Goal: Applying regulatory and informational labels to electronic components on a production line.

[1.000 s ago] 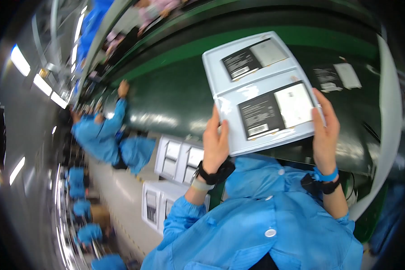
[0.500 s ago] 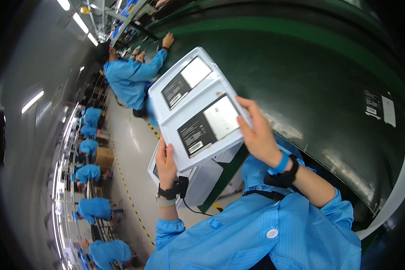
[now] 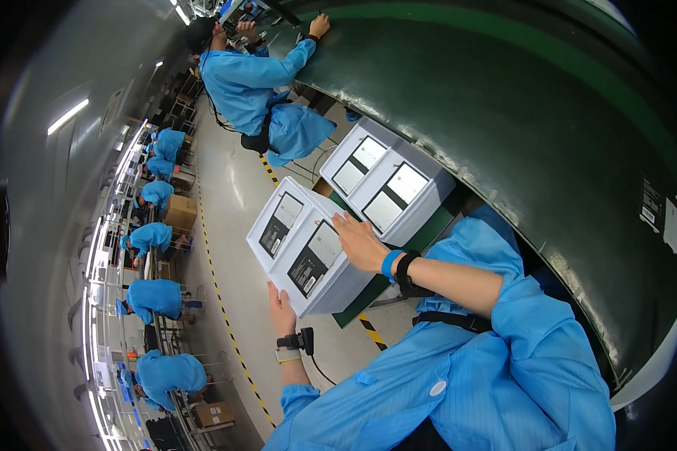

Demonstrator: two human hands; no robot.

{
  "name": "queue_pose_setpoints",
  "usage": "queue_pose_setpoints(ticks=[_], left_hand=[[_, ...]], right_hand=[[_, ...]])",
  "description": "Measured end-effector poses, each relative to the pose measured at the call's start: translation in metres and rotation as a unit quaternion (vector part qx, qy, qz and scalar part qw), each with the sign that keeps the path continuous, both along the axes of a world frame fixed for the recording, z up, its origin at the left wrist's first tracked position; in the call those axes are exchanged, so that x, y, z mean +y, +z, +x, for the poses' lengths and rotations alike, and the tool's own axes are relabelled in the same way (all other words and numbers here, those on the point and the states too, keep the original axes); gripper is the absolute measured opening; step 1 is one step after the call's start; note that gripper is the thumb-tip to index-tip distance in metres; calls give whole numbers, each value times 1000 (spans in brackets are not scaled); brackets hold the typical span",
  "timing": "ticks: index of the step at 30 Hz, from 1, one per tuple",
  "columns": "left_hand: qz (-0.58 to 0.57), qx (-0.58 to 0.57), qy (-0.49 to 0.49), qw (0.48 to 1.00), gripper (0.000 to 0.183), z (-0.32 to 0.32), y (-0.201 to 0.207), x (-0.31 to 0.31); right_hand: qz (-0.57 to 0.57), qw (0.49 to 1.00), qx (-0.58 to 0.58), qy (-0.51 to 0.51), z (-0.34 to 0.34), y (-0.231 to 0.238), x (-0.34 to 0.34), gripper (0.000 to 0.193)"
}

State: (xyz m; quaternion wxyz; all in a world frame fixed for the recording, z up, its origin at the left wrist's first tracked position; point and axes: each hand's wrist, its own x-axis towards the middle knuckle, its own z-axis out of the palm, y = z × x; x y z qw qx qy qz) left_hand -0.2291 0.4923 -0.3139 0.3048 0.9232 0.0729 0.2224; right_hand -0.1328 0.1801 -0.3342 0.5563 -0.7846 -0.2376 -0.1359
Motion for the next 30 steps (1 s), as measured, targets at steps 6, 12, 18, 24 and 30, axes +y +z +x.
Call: queue_pose_setpoints(ticks=[6,12,18,24,30], left_hand=[[-91,67,-18,993,50,9,-28,42],[-120,137,-36,983,46,17,-19,80],[-81,347,-48,933,49,44,39,53],[-21,208,-135,968,65,118,111,-39],[-216,328,-171,904,59,263,65,-145]], right_hand=[[-26,995,80,56,9,-5,7,55],[-83,992,57,73,16,-10,15,58],[-73,990,79,90,25,-12,-2,57],[-146,974,-134,-113,30,-2,-98,32],[-253,918,-89,-291,54,-71,-187,36]])
